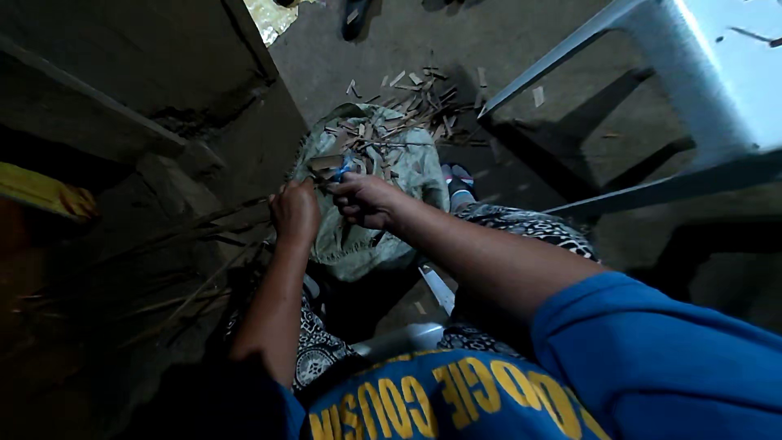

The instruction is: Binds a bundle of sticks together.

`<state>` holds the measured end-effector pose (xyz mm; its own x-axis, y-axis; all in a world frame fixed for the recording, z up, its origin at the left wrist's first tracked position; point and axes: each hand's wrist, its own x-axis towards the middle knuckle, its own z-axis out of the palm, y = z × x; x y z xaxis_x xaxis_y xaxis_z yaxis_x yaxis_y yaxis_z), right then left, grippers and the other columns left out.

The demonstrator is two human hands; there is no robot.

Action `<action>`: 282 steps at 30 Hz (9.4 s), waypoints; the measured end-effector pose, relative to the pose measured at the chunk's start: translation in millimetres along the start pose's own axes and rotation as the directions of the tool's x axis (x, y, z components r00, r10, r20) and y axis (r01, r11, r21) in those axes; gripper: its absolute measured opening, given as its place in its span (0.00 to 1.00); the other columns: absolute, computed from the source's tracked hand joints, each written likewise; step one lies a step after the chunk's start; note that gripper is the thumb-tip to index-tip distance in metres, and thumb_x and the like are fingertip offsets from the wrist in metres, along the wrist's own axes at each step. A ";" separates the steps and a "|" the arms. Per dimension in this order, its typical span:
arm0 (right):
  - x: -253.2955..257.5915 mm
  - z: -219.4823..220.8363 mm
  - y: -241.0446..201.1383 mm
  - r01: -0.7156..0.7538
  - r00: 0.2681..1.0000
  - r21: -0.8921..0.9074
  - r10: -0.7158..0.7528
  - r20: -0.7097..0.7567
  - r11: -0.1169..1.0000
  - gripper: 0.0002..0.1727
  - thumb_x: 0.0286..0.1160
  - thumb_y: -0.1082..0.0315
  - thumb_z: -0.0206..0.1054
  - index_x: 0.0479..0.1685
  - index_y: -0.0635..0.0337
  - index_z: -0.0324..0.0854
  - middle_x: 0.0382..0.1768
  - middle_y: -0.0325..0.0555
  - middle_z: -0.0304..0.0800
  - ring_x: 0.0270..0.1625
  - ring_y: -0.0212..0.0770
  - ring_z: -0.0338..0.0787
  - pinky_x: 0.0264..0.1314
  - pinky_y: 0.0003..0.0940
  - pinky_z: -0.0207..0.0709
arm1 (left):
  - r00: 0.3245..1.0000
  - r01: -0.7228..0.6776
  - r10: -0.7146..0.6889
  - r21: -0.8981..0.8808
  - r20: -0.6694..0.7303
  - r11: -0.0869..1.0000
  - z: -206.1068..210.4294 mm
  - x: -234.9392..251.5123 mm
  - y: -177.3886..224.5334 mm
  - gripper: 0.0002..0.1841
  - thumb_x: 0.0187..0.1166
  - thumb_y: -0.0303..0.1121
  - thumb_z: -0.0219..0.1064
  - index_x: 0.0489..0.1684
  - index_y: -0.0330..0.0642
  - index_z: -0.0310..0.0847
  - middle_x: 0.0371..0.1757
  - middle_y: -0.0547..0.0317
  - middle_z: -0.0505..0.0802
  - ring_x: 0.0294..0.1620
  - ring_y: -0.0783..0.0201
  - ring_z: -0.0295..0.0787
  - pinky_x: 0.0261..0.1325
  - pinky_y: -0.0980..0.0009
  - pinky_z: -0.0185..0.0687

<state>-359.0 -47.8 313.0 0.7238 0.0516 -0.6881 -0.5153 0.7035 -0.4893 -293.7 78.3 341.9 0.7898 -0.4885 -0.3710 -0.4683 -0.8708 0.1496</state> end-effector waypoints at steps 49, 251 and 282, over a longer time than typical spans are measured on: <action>14.6 -15.7 2.8 0.068 0.996 0.096 -0.073 0.051 0.993 0.01 0.91 0.66 0.55 0.52 0.50 0.70 0.17 0.31 0.68 0.13 0.23 0.63 0.13 0.17 0.58 | 0.917 0.131 0.142 -0.618 0.372 0.775 -15.2 9.0 -65.9 0.12 0.90 0.37 0.62 0.46 0.35 0.85 0.32 0.61 0.90 0.30 0.73 0.82 0.40 0.75 0.80; 7.1 -11.3 9.2 -0.150 0.963 -0.013 0.149 0.224 0.989 0.04 0.89 0.69 0.56 0.44 0.50 0.67 0.14 0.32 0.63 0.10 0.23 0.61 0.10 0.16 0.56 | 0.948 0.201 0.045 -0.701 0.316 0.684 -4.9 6.3 -39.1 0.07 0.88 0.27 0.61 0.45 0.34 0.84 0.29 0.62 0.87 0.25 0.75 0.80 0.34 0.79 0.78; 6.0 0.1 1.2 0.016 0.994 -0.224 -0.039 -0.099 0.974 0.03 0.86 0.68 0.61 0.49 0.56 0.73 0.20 0.35 0.70 0.13 0.26 0.63 0.14 0.20 0.56 | 0.995 -0.066 0.051 -0.183 -0.083 0.981 13.2 -9.8 1.8 0.14 0.87 0.24 0.57 0.59 0.32 0.89 0.56 0.37 0.93 0.62 0.42 0.90 0.71 0.45 0.78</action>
<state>-355.2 -46.5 308.4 0.6944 -0.0456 -0.7181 -0.5939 0.5272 -0.6077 -307.6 82.3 333.7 0.7950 -0.5355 -0.2851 -0.4389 -0.8321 0.3390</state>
